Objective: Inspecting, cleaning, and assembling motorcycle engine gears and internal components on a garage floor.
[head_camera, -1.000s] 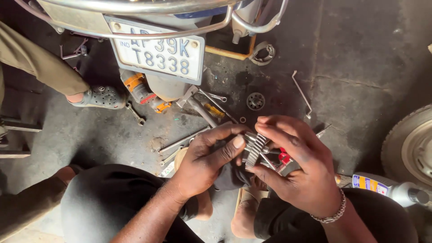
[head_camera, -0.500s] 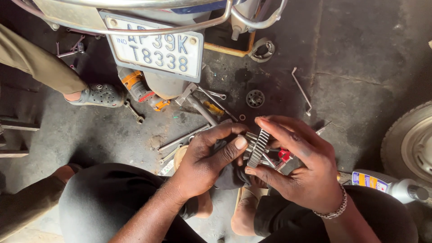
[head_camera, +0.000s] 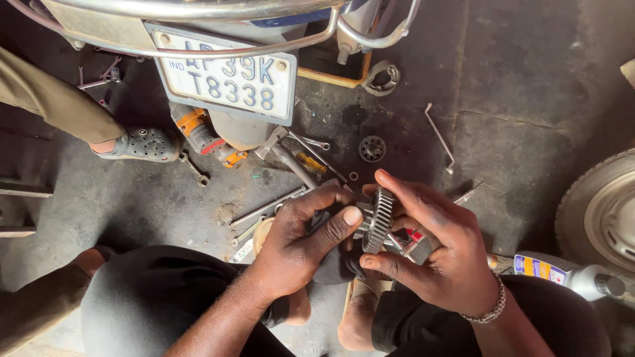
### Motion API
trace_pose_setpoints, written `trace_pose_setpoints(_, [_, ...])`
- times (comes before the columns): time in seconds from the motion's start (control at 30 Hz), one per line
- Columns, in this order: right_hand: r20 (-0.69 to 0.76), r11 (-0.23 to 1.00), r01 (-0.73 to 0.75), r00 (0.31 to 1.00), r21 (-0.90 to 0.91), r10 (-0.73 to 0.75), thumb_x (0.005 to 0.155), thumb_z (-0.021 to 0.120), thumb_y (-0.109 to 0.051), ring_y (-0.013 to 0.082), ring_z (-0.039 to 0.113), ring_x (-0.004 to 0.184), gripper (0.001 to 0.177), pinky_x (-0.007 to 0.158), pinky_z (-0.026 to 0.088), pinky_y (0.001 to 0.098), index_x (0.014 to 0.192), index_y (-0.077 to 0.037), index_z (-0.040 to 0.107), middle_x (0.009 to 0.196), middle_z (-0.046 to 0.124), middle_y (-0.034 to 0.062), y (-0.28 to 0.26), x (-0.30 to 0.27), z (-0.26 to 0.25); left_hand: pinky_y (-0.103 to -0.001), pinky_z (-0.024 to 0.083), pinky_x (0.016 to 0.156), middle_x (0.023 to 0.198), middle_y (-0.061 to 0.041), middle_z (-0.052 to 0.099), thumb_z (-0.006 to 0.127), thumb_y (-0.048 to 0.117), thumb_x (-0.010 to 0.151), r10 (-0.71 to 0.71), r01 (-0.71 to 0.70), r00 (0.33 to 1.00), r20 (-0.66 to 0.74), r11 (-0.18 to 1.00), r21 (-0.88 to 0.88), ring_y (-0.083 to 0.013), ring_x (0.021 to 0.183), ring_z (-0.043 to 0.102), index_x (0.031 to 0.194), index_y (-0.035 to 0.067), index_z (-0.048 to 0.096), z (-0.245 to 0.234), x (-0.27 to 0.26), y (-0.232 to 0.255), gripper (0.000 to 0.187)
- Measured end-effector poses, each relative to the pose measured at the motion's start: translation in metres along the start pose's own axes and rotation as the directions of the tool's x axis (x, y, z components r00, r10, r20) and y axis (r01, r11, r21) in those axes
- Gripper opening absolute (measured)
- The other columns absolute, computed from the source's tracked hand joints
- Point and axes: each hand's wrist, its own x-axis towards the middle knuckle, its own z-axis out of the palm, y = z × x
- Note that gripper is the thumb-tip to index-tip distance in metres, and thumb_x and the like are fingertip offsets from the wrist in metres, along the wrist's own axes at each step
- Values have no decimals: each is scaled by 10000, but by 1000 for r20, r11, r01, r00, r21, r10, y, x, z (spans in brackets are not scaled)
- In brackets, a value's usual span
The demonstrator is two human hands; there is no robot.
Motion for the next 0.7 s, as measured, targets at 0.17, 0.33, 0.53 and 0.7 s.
trace_pose_setpoints(0.17, [34,993,-45,999,111,42,790,884,-239,194,765,1065,874,856,622,300,1496,60,464,1270,709,159,6,-2,1,-248,518,737,897,-13,657,635,260,1034,16,-16,1000,2,999,39,-64,833,607,1044,0,690,-1,-1,-1,266])
trace_pose_setpoints(0.33, [58,995,-47,997,87,43,802,869,-268,136,782,912,831,818,600,268,1460,87,505,1037,767,105,6,-3,-2,-244,511,736,877,-12,676,630,279,1023,5,-5,1000,1,996,89,-54,838,604,1035,2,706,-1,-2,-3,287])
trace_pose_setpoints(0.53, [57,990,-71,996,123,65,843,816,-257,86,750,774,674,767,558,253,1379,81,587,772,758,30,9,-5,-2,-245,501,704,821,-4,676,619,302,1033,-44,44,999,-4,986,158,-53,791,581,1016,-1,721,0,-3,-2,319])
trace_pose_setpoints(0.7, [68,926,-273,962,261,264,864,757,-254,79,713,667,522,620,552,238,1273,58,666,744,754,27,13,-4,3,-237,520,727,860,13,717,570,336,1048,-54,51,998,19,990,130,-44,809,612,1044,11,737,1,-1,-9,365])
